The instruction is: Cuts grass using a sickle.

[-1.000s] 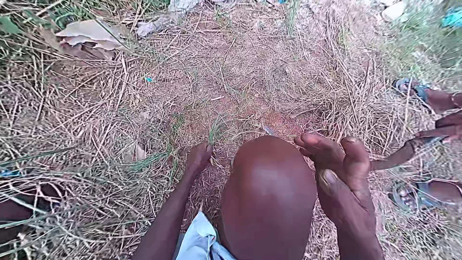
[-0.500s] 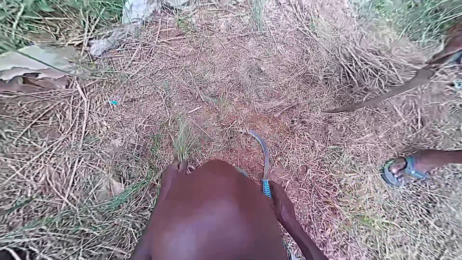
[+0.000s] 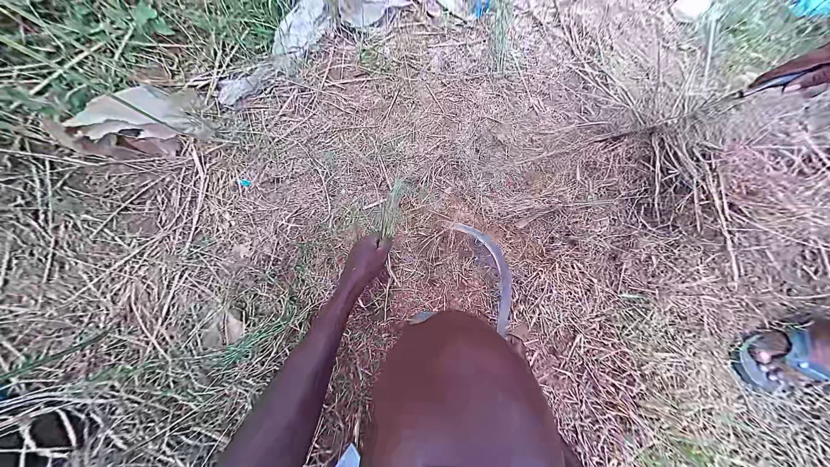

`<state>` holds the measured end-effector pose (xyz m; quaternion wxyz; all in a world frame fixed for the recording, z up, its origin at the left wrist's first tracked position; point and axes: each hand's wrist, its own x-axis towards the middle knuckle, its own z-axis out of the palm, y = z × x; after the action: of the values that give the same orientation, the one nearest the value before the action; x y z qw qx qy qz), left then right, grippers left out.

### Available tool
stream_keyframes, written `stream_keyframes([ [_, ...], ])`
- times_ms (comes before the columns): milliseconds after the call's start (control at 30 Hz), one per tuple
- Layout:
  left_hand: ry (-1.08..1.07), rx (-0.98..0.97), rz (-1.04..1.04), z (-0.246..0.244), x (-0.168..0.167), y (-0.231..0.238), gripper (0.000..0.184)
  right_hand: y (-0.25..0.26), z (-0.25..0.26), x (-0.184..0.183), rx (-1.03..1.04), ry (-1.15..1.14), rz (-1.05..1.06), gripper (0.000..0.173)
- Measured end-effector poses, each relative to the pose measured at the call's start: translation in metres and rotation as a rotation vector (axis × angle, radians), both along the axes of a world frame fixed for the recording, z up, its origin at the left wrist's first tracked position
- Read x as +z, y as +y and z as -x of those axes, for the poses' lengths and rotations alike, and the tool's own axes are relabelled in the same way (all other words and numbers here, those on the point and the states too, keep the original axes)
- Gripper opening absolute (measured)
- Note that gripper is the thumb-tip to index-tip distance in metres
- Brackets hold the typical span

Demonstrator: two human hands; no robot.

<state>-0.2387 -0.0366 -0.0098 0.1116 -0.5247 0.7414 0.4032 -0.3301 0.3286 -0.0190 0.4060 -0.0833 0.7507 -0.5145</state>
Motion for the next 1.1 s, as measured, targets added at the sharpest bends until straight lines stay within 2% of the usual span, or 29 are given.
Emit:
stream_keyframes([
  [67, 0.011, 0.004, 0.002, 0.011, -0.002, -0.003, 0.051, -0.027, 0.006, 0.005, -0.010, -0.004, 0.000, 0.053],
  [167, 0.048, 0.045, 0.008, 0.027, -0.002, -0.002, 0.050, -0.068, 0.017, -0.011, -0.018, 0.014, -0.045, 0.051],
  [267, 0.059, 0.058, -0.004, 0.041, -0.003, -0.002, 0.049, -0.095, 0.028, -0.020, 0.112, 0.064, -0.121, 0.052],
  [367, -0.026, 0.019, -0.024, 0.060, -0.008, -0.011, 0.054, -0.105, 0.031, -0.016, 0.210, 0.096, -0.159, 0.052],
  [567, -0.052, -0.020, 0.012, 0.092, -0.017, -0.016, 0.062, -0.100, 0.040, -0.010, 0.257, 0.026, -0.205, 0.055],
  [700, -0.173, -0.134, 0.072, 0.116, -0.005, -0.021, 0.056, -0.100, 0.037, -0.013, 0.327, 0.066, -0.230, 0.051],
  [867, -0.167, -0.242, 0.151, 0.122, -0.008, -0.028, 0.041, -0.113, 0.040, -0.007, 0.480, 0.019, -0.329, 0.053],
  [1000, -0.192, -0.270, 0.162, 0.111, -0.008, -0.026, 0.035, -0.075, 0.012, 0.004, 0.365, 0.108, -0.244, 0.053],
  [1100, -0.155, -0.279, 0.132, 0.093, -0.009, -0.006, 0.034, -0.049, -0.010, 0.014, 0.280, 0.118, -0.206, 0.054],
])
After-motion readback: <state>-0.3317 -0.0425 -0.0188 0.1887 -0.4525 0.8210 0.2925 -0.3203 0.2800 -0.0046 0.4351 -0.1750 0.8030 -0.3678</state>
